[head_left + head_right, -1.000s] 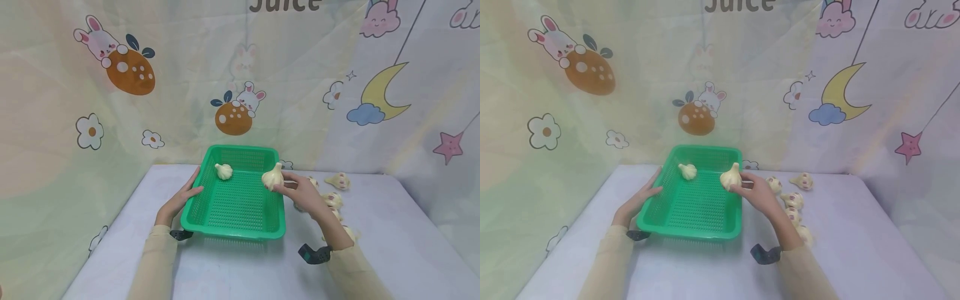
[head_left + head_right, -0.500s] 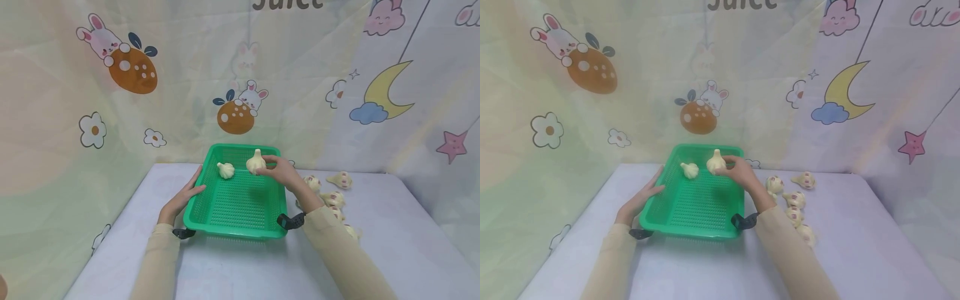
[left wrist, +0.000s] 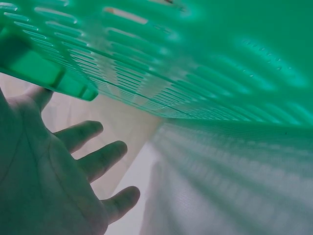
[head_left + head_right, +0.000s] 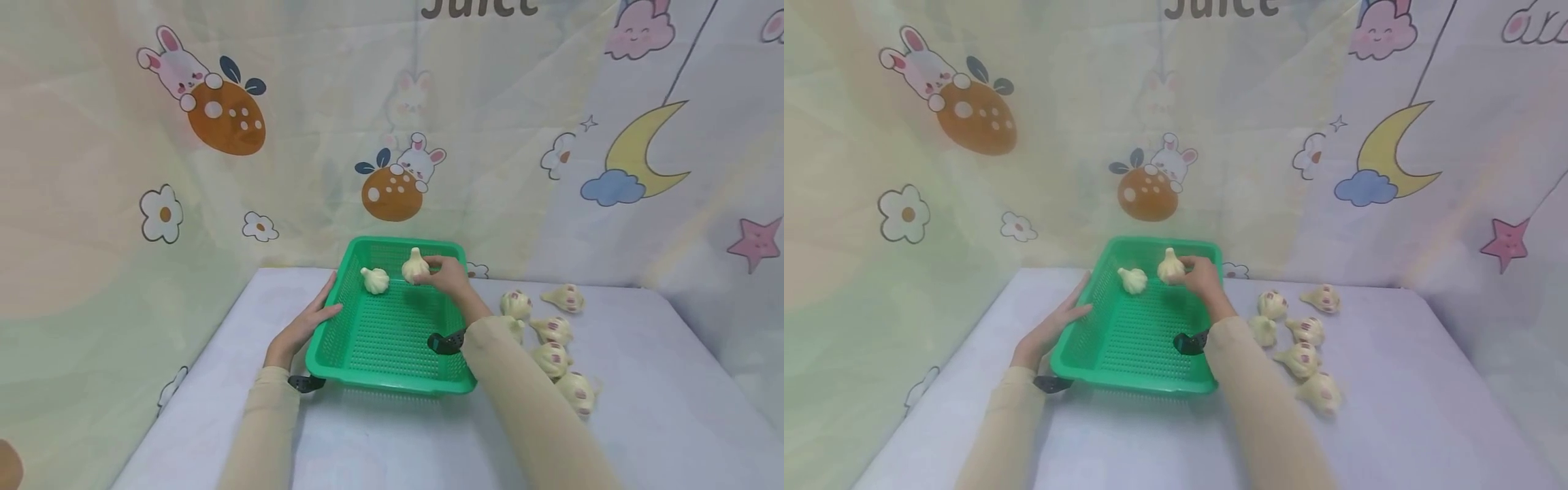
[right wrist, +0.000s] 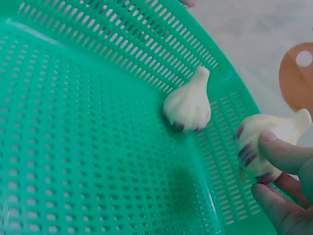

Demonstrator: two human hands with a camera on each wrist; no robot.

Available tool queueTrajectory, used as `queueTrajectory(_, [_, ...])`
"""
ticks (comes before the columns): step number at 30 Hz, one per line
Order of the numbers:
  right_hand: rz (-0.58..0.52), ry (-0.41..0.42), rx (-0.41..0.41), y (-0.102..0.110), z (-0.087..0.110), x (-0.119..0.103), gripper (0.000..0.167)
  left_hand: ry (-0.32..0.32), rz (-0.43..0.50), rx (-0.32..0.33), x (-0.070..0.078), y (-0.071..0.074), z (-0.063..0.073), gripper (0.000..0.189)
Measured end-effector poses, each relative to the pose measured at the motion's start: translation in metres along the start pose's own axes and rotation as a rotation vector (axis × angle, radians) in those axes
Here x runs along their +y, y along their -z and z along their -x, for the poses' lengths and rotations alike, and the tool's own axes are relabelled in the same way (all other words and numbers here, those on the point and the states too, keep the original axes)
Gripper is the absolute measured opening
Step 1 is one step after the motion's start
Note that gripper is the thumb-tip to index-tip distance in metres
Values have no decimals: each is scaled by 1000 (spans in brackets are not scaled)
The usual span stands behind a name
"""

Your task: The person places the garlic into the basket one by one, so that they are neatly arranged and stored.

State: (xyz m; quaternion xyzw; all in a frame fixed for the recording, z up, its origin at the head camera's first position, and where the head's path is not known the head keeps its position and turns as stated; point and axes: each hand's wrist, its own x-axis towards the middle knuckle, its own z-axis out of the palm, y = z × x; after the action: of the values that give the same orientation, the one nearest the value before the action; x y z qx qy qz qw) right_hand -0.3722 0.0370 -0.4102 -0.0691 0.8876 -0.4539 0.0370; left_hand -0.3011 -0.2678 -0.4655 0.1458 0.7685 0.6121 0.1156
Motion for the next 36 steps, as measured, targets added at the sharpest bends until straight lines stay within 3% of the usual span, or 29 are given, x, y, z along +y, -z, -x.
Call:
queueTrajectory(6, [-18, -102, 103, -17, -11, 5, 57, -12, -13, 12, -8, 0, -2, 69])
queueTrajectory(13, [-89, -231, 149, -33, -11, 12, 55, 5, -22, 4, -11, -5, -1, 70])
queueTrajectory(21, [-95, -249, 141, -40, -17, 5, 54, 7, -22, 34, -10, -1, -1, 71])
queueTrajectory(30, [0, -291, 133, -52, -25, 9, 53, 6, -25, 12, -6, -8, 0, 68])
queueTrajectory(36, [19, -282, 125, -54, -30, 6, 51, 26, -45, 56, -7, -5, -3, 67])
